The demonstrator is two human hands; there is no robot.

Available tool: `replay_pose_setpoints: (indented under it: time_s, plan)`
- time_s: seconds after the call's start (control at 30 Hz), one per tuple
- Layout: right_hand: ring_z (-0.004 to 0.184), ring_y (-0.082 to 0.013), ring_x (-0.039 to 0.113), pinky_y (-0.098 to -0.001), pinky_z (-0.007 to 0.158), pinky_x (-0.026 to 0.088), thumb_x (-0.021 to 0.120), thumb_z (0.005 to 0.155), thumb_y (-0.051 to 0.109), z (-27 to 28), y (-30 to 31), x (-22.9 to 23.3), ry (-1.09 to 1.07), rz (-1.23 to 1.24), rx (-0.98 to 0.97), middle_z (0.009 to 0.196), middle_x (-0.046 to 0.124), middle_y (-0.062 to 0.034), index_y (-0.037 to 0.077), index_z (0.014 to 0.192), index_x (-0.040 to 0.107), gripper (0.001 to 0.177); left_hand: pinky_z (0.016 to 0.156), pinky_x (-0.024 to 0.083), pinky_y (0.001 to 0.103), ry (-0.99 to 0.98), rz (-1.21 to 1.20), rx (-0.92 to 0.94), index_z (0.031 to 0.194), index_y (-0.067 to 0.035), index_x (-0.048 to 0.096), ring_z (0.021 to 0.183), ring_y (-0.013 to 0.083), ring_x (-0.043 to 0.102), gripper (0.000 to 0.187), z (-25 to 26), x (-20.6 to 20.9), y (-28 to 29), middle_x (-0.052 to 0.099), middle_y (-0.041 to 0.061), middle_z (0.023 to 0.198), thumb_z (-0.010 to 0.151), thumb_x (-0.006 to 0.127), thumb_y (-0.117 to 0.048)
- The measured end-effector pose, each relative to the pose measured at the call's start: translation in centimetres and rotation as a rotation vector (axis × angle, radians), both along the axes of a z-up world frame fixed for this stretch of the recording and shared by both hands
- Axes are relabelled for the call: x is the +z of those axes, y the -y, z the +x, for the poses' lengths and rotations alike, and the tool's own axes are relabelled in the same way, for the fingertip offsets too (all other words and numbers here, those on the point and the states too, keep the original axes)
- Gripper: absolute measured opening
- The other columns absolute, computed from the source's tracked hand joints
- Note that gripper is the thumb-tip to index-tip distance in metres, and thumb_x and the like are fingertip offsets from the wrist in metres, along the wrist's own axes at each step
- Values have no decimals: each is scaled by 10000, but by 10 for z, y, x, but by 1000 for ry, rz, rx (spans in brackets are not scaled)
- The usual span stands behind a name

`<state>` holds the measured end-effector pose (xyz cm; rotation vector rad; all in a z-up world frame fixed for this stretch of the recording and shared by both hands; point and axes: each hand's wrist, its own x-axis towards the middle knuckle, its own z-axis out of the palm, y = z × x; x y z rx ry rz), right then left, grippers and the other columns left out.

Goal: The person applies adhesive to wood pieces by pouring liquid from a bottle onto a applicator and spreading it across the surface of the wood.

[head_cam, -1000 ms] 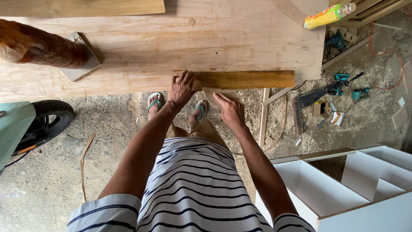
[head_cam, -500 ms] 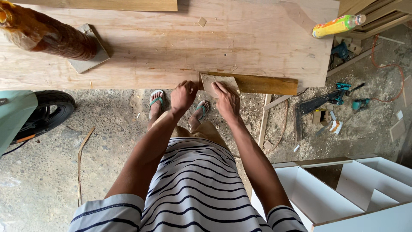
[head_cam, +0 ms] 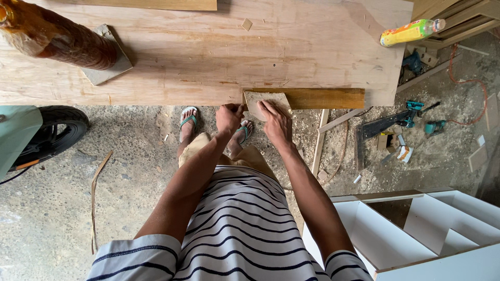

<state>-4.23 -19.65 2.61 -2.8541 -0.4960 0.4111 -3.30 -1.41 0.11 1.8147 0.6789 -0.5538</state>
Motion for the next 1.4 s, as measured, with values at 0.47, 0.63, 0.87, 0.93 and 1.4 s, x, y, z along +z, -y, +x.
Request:
replay_pose_setpoints:
  time_s: [0.47, 0.63, 0.87, 0.93, 1.4]
  plan:
    - [1195, -206, 523, -335, 994, 403, 594, 682, -67, 7, -20, 24, 140, -65, 60, 1337, 520, -23, 164, 1300, 529, 664, 498, 550, 280, -48, -131, 190, 783, -109, 723, 405, 182, 632, 170, 3, 31, 5, 661, 40, 545, 789, 612, -238]
    - [1216, -216, 504, -342, 1032, 369, 613, 681, -74, 1, -19, 4, 159, -57, 58, 1376, 484, -32, 143, 1289, 538, 650, 504, 549, 269, -53, -133, 189, 791, -101, 721, 414, 171, 635, 180, 3, 30, 4, 664, 35, 557, 791, 616, -247]
    - [1239, -227, 480, -356, 1067, 335, 648, 654, -81, 1, -15, -8, 191, -64, 70, 1411, 442, -35, 126, 1298, 526, 688, 485, 545, 250, -77, -144, 182, 798, -111, 728, 420, 157, 634, 182, 4, 41, 0, 671, 37, 580, 802, 623, -260]
    - [1233, -232, 487, -359, 1065, 339, 639, 661, -94, -3, -14, -2, 178, -67, 76, 1405, 451, -45, 119, 1285, 536, 667, 489, 549, 253, -86, -149, 175, 815, -103, 726, 421, 154, 634, 188, 4, 42, 0, 672, 39, 585, 803, 623, -260]
    - [1197, -214, 526, -354, 1059, 350, 608, 723, -89, 13, -14, 3, 104, -34, 39, 1335, 525, -48, 139, 1239, 575, 565, 485, 553, 276, -3, -67, 32, 844, -85, 714, 413, 160, 626, 221, 1, 12, -10, 661, 33, 562, 837, 595, -271]
